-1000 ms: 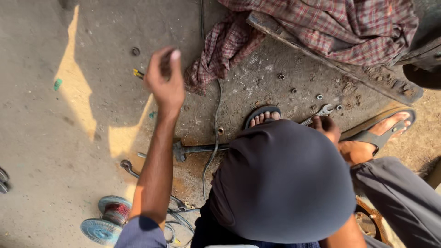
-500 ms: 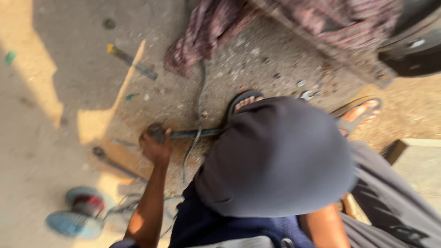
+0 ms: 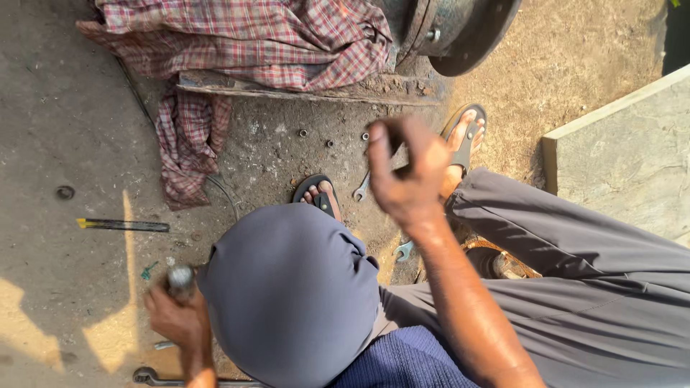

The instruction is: The person uses a wrench and a hammer to disassemble and reassemble metal parts on a cylindrical mechanical component while working on the ground.

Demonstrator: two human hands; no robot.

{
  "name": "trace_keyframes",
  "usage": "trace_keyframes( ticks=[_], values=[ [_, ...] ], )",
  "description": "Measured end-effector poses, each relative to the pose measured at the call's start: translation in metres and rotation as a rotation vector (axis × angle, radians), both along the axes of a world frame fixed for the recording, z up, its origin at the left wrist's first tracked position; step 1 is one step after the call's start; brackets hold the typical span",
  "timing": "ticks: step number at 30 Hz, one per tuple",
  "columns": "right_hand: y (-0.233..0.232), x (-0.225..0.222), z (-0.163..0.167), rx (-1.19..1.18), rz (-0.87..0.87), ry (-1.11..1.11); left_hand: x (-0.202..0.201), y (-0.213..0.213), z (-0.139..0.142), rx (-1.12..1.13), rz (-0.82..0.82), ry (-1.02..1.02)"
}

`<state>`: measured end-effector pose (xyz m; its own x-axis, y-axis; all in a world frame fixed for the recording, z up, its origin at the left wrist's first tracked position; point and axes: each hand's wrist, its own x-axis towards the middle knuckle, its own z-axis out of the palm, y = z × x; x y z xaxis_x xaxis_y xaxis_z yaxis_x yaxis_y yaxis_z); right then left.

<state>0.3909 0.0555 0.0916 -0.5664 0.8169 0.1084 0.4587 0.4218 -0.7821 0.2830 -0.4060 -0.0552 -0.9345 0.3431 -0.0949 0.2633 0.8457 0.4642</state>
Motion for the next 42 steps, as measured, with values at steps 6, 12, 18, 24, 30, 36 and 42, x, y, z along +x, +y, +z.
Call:
trace_keyframes(
  ticks=[6, 12, 18, 24, 30, 36, 42],
  values=[
    [0.037, -0.030, 0.029, 0.045, 0.174, 0.091, -0.123, 0.103, 0.084, -0.138, -0.562, 0.426],
    [0.031, -0.034, 0.027, 0.013, 0.274, 0.102, -0.173, 0.268, 0.215, 0.082, -0.972, 0.590],
    [0.068, 0.001, 0.063, 0.335, 0.107, 0.045, -0.137, 0.430, 0.300, 0.467, -1.280, 0.734],
    [0.066, 0.076, 0.068, -0.244, -0.135, -0.012, -0.049, 0.567, 0.260, 0.388, -1.408, 0.063],
    [0.075, 0.116, 0.001, -0.509, -0.446, -0.036, 0.009, 0.645, 0.153, 0.578, -1.468, -0.035],
    [0.067, 0.117, -0.058, -0.381, -0.450, -0.004, -0.038, 0.632, 0.073, 0.342, -1.500, 0.154],
    [0.073, 0.096, -0.054, -0.702, -0.553, 0.176, -0.068, 0.610, 0.035, 0.301, -1.369, 0.191]
  ],
)
